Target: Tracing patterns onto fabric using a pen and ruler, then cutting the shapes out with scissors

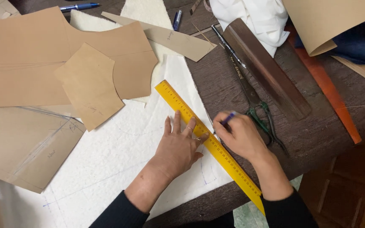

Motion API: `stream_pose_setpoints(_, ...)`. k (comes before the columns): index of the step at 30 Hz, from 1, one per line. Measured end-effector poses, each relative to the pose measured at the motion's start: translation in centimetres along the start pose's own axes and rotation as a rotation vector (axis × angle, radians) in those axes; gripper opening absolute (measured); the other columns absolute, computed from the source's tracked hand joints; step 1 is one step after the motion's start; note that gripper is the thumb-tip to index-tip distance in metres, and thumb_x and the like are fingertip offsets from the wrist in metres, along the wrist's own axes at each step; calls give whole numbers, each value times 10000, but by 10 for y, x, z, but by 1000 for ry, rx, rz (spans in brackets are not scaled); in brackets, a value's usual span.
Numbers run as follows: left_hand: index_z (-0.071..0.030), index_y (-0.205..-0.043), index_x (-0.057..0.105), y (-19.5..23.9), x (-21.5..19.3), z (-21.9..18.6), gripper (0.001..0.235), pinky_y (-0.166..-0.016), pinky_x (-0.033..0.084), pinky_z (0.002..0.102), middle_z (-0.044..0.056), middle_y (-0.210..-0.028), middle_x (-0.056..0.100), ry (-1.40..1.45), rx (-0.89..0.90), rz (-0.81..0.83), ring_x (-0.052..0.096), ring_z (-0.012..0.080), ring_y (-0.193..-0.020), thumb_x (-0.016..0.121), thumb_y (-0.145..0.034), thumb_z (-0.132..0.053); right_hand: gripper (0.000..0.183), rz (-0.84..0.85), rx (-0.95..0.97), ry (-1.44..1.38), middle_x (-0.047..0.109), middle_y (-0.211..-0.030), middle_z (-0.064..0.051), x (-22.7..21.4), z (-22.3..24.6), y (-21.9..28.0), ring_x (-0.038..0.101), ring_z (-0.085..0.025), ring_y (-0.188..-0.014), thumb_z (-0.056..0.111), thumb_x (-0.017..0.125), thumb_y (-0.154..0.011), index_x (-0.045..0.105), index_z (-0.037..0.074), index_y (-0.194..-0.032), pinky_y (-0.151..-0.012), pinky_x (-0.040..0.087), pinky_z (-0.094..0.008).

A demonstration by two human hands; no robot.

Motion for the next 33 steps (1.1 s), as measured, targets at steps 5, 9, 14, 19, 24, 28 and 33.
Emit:
stream_pose_setpoints(5,-313,-1377,511,-2,1,0,481,-1116,165,645,140,-1542,239,-15,-8,7,133,565,-1403,558,-910,-419,261,127,-35,33,633,-637,-164,10,28,-44,626,-321,-646,148,541,-942,638,41,-724,-659,498,-426)
stream_pose_setpoints(9,-315,-1390,497,-1,1,1,486,-1124,155,636,123,-1552,231,-13,-8,26,116,554,-1413,549,-918,-420,291,149,-125,56,629,-661,-197,25,35,-78,639,-372,-652,198,550,-942,632,11,-735,-625,485,-445)
stream_pose_setpoints(14,-312,-1394,493,4,-3,2,482,-1123,160,633,119,-1552,233,-4,-4,16,119,550,-1414,551,-923,-401,146,20,-285,-2,637,-725,-195,21,50,-95,646,-340,-638,150,596,-912,682,34,-888,-563,504,-410)
stream_pose_setpoints(19,-305,-1375,515,4,-3,3,453,-1124,162,638,125,-1548,246,42,-2,-7,117,536,-1418,562,-926,-347,199,-99,-195,-195,700,-842,-145,1,53,-59,682,-253,-735,71,537,-958,660,49,-1114,-644,556,-369)
stream_pose_setpoints(24,-317,-1373,517,2,10,7,444,-1120,174,638,103,-1535,269,44,-2,-99,106,518,-1427,541,-930,-309,232,-162,-36,-62,721,-933,-116,-12,23,21,707,-280,-817,77,551,-925,663,89,-1128,-712,561,-401)
stream_pose_setpoints(28,-354,-1399,441,-12,52,14,481,-1041,152,734,123,-1500,275,29,92,-464,101,527,-1390,465,-919,-328,249,-194,172,95,693,-1064,-28,-10,-21,99,661,-169,-891,226,568,-900,609,111,-1117,-779,512,-314)
stream_pose_setpoints(33,-268,-1390,467,-3,60,12,527,-1053,142,725,127,-1484,331,55,85,-665,174,463,-1403,549,-871,-295,445,-165,332,197,597,-1018,-38,9,-49,169,600,-169,-933,347,656,-822,555,164,-1214,-808,495,-330)
Point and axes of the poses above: each hand's wrist, its own y-axis away from the middle knuckle, its own x-axis out of the palm, z = x × y, the point moved 6 cm from there along -y, towards the middle knuckle
